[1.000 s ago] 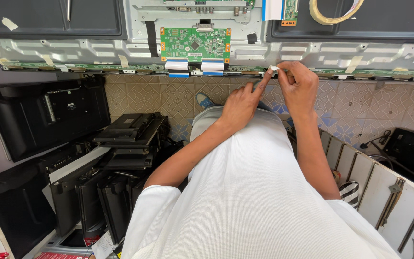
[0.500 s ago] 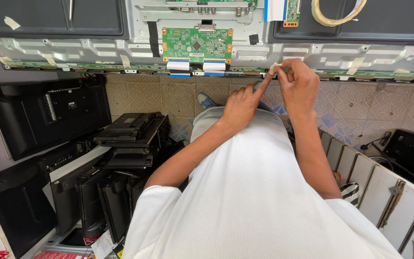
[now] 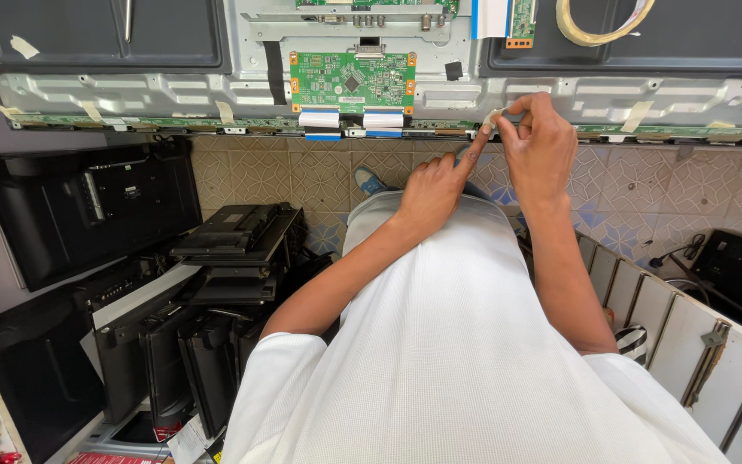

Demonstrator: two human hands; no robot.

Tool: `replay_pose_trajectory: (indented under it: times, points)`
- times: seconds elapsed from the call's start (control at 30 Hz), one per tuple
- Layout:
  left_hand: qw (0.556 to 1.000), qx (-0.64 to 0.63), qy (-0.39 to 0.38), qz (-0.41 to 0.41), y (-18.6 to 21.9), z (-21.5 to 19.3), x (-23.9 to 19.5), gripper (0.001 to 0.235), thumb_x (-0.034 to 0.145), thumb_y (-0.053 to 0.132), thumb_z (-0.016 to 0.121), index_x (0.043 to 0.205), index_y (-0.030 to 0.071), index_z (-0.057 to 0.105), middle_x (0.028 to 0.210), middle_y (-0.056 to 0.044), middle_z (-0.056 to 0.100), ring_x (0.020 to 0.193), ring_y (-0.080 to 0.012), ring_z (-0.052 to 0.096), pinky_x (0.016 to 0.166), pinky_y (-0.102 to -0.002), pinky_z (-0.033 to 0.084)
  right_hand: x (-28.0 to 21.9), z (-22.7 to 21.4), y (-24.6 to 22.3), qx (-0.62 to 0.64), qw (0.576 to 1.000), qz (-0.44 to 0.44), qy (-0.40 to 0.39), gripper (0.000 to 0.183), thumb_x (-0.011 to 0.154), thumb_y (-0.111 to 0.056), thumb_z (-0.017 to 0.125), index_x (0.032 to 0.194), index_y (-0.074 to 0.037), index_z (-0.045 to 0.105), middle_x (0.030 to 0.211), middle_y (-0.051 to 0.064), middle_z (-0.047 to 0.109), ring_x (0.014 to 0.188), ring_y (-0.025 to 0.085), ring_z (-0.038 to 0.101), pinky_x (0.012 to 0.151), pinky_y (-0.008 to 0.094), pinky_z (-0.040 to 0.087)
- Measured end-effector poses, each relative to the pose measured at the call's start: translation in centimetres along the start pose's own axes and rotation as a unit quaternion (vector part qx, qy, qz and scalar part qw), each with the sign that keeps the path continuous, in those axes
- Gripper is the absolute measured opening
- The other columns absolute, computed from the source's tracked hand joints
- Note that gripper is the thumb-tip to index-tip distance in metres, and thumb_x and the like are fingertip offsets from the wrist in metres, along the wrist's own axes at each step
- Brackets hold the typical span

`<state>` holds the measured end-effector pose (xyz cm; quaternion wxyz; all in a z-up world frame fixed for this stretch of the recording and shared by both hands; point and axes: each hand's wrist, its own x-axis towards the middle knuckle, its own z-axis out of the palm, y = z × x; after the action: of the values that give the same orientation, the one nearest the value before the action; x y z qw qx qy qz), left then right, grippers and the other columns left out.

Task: The person applies pieces of tape to the edge of a flat-screen television chassis and then uses a small tool to adjust a ribbon cable connector on the internal circuit board.

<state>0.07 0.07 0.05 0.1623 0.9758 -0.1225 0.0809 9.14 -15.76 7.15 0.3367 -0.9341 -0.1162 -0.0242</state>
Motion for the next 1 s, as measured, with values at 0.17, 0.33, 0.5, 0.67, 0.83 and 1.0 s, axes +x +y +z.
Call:
replay_pose_trajectory:
  times: [0.17,0.33,0.5,0.67,0.83,1.0]
  points:
    - [1.0,-0.008,-0.008,-0.001,0.1,-0.2,0.0,0.076,0.103,0.02,0.057,0.168,0.024,0.017,0.086,-0.005,0.061,0.069,-0.0244,0.068,0.065,-0.041,0.059,0.1,0.2,0.5,-0.006,1.0,0.002,-0.002,0.027,0.094,-0.011,0.091,0.1,-0.013,0.065,0.055,-0.001,0.045,0.056,0.029,0.056,0.063,0.04,0.048]
    - [1.0,-0.012,-0.015,0.0,0.2,-0.5,0.0,0.075,0.104,0.02,0.056,0.168,0.023,0.016,0.087,-0.006,0.061,0.069,-0.0253,0.069,0.065,-0.042,0.059,0.4,0.4,0.4,0.008,1.0,-0.007,0.009,0.025,0.096,-0.011,0.091,0.099,-0.013,0.066,0.055,-0.001,0.042,0.056,0.028,0.055,0.062,0.038,0.048]
    - [0.991,-0.014,-0.128,-0.037,0.3,0.3,0.0,0.096,0.09,0.006,0.063,0.167,0.028,0.009,0.084,-0.003,0.06,0.065,-0.0296,0.061,0.061,-0.045,0.054,0.6,0.3,-0.6,-0.007,1.0,-0.012,0.022,0.032,0.098,-0.006,0.094,0.091,-0.007,0.062,0.064,0.001,0.047,0.059,0.017,0.042,0.058,0.035,0.037]
    - [0.991,-0.017,-0.126,-0.042,0.5,-0.5,0.0,0.089,0.098,0.015,0.064,0.167,0.028,0.009,0.084,-0.003,0.061,0.064,-0.0298,0.062,0.061,-0.046,0.054,0.7,0.2,-1.0,0.0,0.999,-0.009,0.043,0.034,0.101,-0.01,0.094,0.09,-0.008,0.063,0.064,0.001,0.047,0.058,0.016,0.042,0.059,0.034,0.037]
    - [0.99,-0.029,-0.127,-0.05,0.5,-0.1,-0.1,0.082,0.104,0.02,0.062,0.166,0.03,0.009,0.085,-0.004,0.059,0.062,-0.0315,0.06,0.06,-0.047,0.054,0.6,0.4,-1.5,0.003,0.999,-0.013,0.044,0.033,0.102,-0.01,0.091,0.09,-0.007,0.061,0.064,0.002,0.048,0.058,0.018,0.043,0.058,0.036,0.036]
    - [0.99,-0.024,-0.128,-0.048,0.4,0.2,-0.3,0.088,0.099,0.014,0.062,0.167,0.03,0.009,0.085,-0.004,0.061,0.063,-0.0314,0.061,0.059,-0.046,0.053,1.1,0.3,-1.0,-0.005,0.999,-0.01,0.042,0.036,0.1,-0.015,0.098,0.087,-0.008,0.065,0.063,0.001,0.051,0.058,0.015,0.043,0.058,0.033,0.036]
